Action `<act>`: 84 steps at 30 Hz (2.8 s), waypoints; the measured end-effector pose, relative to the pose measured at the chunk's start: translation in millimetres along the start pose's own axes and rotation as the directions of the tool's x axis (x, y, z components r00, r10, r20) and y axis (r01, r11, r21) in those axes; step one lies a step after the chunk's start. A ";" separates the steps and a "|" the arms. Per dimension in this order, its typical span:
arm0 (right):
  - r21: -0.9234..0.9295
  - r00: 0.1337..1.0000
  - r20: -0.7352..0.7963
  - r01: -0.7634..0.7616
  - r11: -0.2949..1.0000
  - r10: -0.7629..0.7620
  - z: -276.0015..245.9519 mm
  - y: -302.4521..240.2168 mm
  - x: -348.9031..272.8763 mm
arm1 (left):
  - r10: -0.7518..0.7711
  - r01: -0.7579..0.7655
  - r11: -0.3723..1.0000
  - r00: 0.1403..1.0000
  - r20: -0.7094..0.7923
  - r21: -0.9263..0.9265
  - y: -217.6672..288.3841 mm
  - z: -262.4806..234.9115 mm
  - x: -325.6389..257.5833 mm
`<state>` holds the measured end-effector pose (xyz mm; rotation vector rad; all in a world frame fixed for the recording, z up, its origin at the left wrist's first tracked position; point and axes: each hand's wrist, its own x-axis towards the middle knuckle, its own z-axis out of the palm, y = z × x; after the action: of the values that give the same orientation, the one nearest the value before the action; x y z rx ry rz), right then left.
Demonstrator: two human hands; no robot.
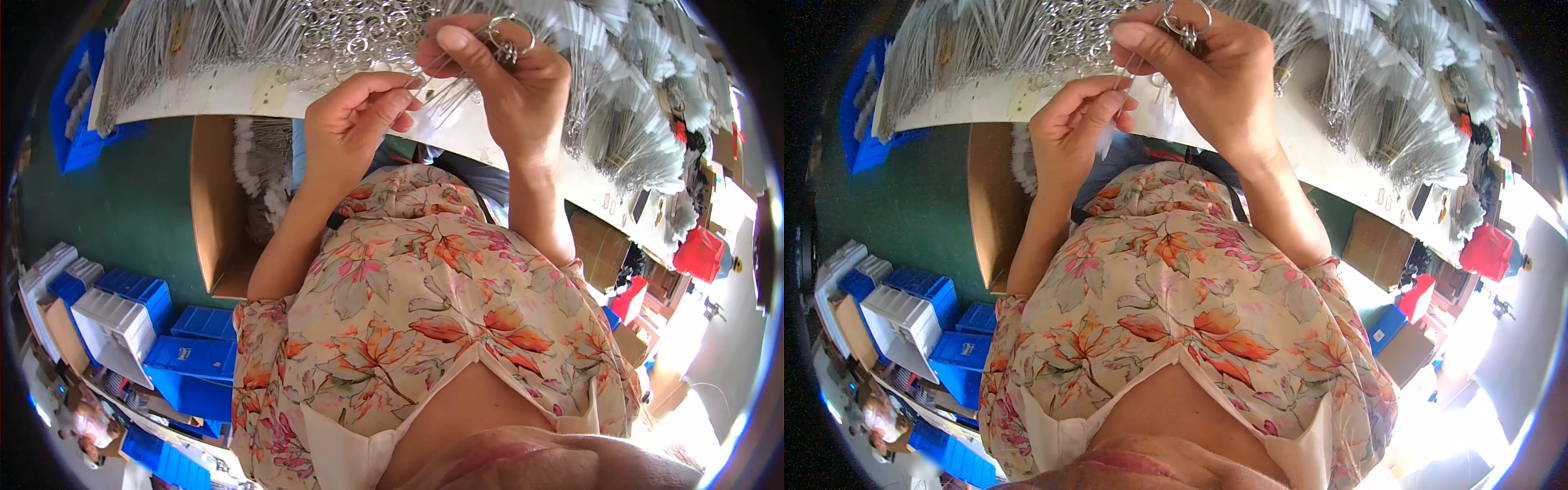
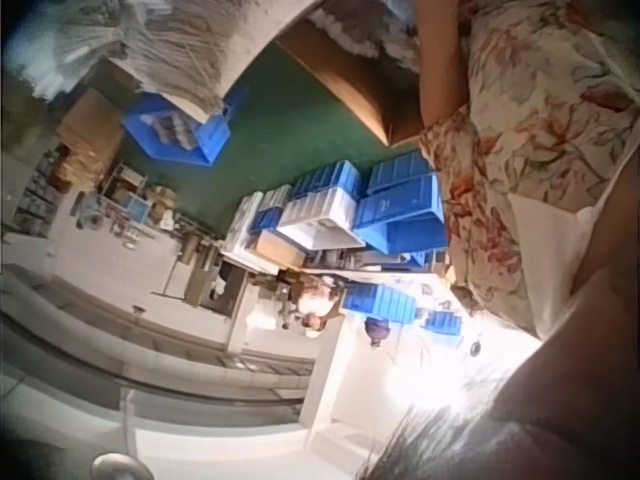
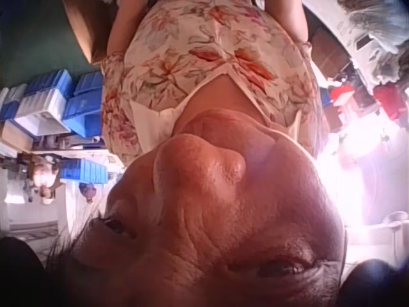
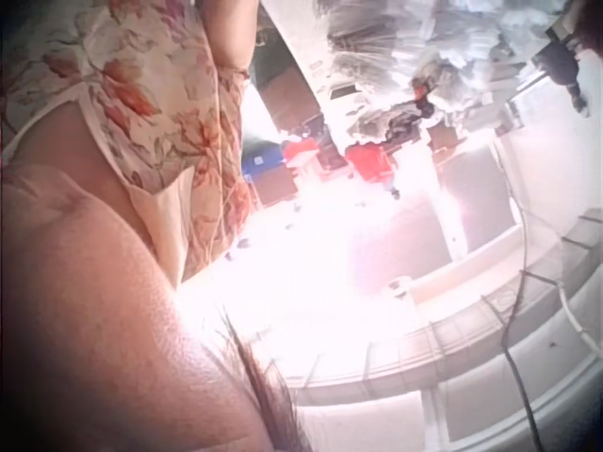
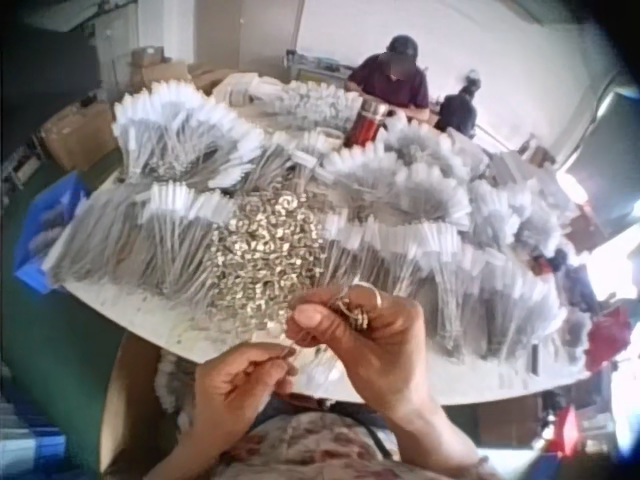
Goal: The person is manually assembling small white bottle brushes by attaching them to metal rings.
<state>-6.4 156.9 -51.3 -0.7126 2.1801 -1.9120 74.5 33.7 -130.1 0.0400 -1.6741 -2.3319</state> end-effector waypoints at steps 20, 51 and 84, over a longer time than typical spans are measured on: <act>0.170 0.833 0.303 0.431 0.886 -0.463 45.2 -21.0 -22.8 | 0.375 -0.375 0.927 0.925 0.063 -0.016 53.8 -57.7 -25.1; 0.215 0.812 0.583 -0.153 0.965 -0.001 -2.1 13.1 13.3 | -0.500 0.250 0.760 0.814 0.295 0.600 112.3 -129.9 68.1; -0.916 0.986 0.066 -0.002 0.400 0.155 -119.8 136.1 297.9 | 0.330 0.109 -0.241 0.944 -0.024 0.964 65.1 -211.5 407.6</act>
<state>-350.5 140.8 -105.3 -0.7816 2.9886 -0.3568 -267.3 -276.5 -85.0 0.4784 -2.6441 -0.0450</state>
